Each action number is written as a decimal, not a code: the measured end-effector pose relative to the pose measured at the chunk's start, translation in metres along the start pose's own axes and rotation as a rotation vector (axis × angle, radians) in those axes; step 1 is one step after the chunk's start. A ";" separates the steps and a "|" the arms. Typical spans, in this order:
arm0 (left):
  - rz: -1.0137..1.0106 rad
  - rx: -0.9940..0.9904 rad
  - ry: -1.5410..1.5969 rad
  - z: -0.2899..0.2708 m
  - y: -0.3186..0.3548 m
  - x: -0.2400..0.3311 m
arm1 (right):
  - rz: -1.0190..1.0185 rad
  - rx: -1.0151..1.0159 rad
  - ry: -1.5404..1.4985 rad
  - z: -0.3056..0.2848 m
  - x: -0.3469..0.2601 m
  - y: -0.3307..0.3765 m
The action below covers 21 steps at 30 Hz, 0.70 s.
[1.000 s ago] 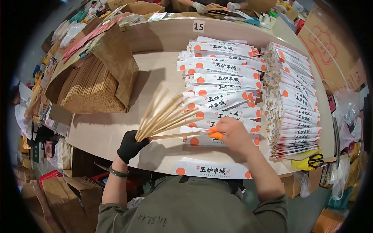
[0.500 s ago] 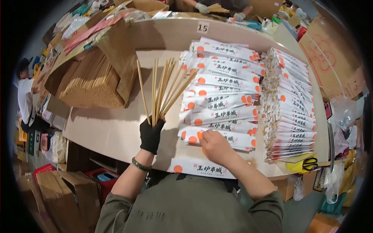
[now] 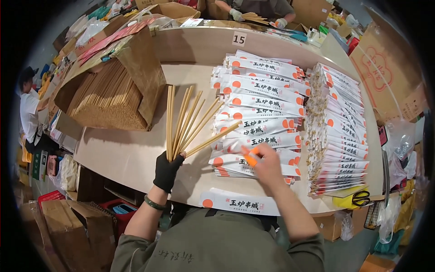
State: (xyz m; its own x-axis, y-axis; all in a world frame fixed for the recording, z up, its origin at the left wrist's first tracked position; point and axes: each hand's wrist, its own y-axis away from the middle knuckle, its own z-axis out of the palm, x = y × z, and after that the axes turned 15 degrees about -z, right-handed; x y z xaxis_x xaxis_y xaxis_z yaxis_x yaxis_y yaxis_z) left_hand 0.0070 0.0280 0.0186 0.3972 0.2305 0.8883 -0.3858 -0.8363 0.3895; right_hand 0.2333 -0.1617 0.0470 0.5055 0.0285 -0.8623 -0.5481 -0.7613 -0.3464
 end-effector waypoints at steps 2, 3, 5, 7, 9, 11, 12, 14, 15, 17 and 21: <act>0.021 -0.046 -0.030 -0.010 0.002 0.003 | 0.063 -0.013 -0.049 -0.014 -0.011 -0.015; 0.020 -0.048 -0.029 -0.014 0.003 0.004 | 0.124 -0.024 -0.096 -0.020 -0.012 -0.020; 0.065 -0.066 -0.165 -0.021 0.005 0.007 | 0.060 -0.041 -0.095 -0.024 -0.010 -0.023; 0.035 -0.086 -0.140 -0.026 0.004 0.012 | 0.039 -0.092 -0.106 -0.027 -0.015 -0.025; 0.052 -0.157 -0.241 -0.037 0.000 0.017 | 0.013 -0.148 -0.096 -0.034 -0.014 -0.021; 0.067 -0.174 -0.252 -0.046 -0.006 0.015 | -0.015 -0.202 -0.087 -0.035 -0.013 -0.020; 0.120 -0.168 -0.339 -0.049 -0.007 0.016 | -0.269 -0.276 0.114 -0.034 -0.012 -0.020; 0.152 -0.192 -0.329 -0.041 -0.004 0.018 | -0.615 -0.312 0.445 -0.025 -0.018 -0.018; 0.203 -0.220 -0.230 -0.026 -0.007 0.013 | -0.616 -0.312 0.446 -0.011 -0.024 -0.021; 0.232 -0.372 0.159 0.023 0.005 0.021 | -0.816 -0.346 0.518 0.016 -0.036 -0.029; 0.236 -0.162 0.204 0.069 0.000 0.042 | -0.789 -0.387 0.620 0.025 -0.028 -0.040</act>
State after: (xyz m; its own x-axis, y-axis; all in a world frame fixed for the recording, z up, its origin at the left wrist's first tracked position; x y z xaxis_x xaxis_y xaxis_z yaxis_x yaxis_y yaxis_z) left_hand 0.0812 0.0036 0.0394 0.1129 0.1488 0.9824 -0.5811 -0.7921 0.1867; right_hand 0.2250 -0.1160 0.0756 0.9337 0.3510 -0.0705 0.2744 -0.8280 -0.4890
